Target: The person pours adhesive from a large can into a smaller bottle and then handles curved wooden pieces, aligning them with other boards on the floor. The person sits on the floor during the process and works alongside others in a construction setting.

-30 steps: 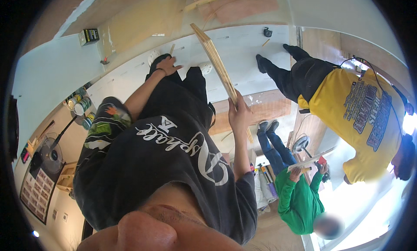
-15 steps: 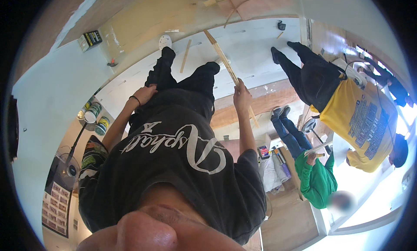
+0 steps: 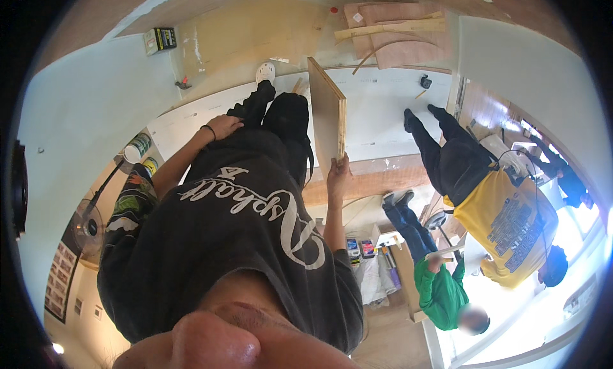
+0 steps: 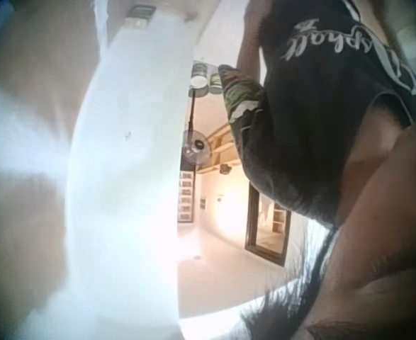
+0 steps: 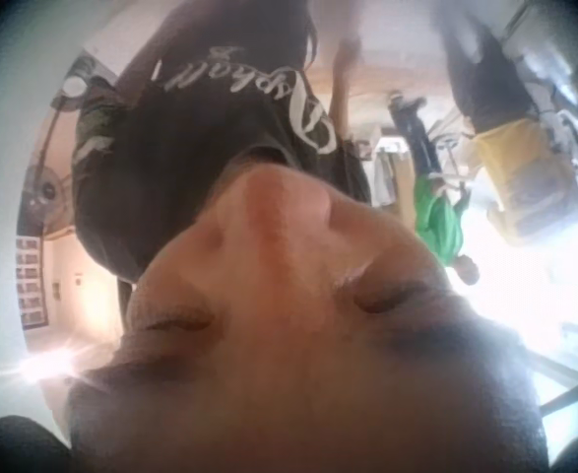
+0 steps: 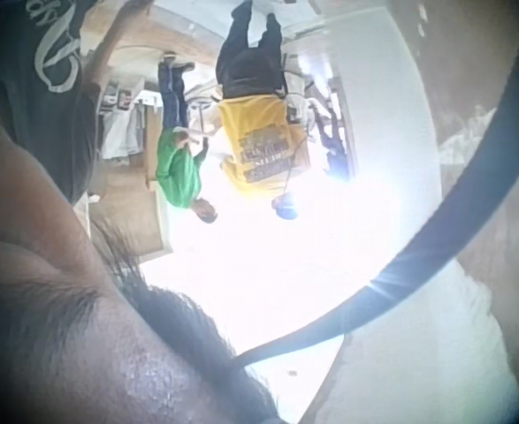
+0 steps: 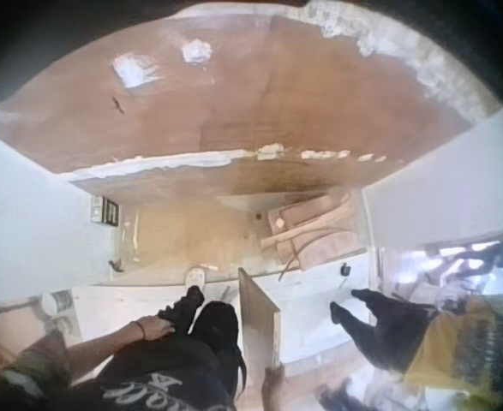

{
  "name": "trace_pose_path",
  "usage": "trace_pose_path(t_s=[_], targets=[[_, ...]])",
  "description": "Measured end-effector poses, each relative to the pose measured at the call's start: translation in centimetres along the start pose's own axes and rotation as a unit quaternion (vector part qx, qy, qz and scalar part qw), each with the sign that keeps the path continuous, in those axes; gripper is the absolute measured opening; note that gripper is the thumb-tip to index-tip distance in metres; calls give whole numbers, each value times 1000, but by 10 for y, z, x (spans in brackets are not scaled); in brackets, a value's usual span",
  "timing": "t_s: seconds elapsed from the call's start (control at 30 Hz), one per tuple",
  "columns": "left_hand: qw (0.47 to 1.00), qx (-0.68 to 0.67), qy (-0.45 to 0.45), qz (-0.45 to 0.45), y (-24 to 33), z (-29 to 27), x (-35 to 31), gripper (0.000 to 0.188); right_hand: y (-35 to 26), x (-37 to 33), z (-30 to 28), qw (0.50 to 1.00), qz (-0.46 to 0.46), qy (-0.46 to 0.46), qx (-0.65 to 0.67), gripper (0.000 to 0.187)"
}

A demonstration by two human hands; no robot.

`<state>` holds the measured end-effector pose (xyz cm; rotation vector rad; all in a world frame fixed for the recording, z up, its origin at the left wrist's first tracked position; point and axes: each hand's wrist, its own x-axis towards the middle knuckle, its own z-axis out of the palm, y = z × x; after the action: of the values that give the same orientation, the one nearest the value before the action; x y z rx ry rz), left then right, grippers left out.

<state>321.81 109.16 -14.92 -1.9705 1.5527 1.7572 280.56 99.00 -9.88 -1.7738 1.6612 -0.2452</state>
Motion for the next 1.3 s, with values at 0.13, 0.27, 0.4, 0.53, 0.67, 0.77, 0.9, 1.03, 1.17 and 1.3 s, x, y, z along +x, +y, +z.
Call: trace_pose_path(t_s=[0.13, 0.27, 0.4, 0.53, 0.67, 0.77, 0.9, 1.03, 1.17, 1.3], targets=[[999, -31, 11, -39, -1, 1, 0, 40, -1, 12, 4, 993, 66, -25, -92, 43], [979, 35, 181, -90, 40, 5, 7, 30, -7, 19, -4, 995, -7, 10, -101, 43], [931, 119, 340, 61, 105, -23, 13, 14, -13, 16, -18, 1000, 20, 21, 6, 41], [855, 197, 311, 365, 194, -45, 22, 12, -27, 6, -21, 996, 31, 7, -85, 39], [763, 275, 187, 554, 267, -49, 12, 16, -54, -11, -8, 989, -33, 125, -68, 34], [700, 372, 113, 599, 304, -46, 15, 44, -71, -22, -11, 991, -7, 112, -72, 33], [697, 520, -23, 492, 319, -34, 28, 57, -99, -36, -15, 985, -25, 114, -128, 30], [684, 589, -80, 422, 313, -20, 26, 41, -110, -56, -9, 982, 4, 131, -138, 19], [670, 598, -60, 435, 300, -3, 23, 34, -104, -88, -10, 974, 46, 206, -77, 17], [695, 576, -58, 426, 274, 0, 52, 34, -100, -152, -57, 922, 64, 373, 76, 13]])
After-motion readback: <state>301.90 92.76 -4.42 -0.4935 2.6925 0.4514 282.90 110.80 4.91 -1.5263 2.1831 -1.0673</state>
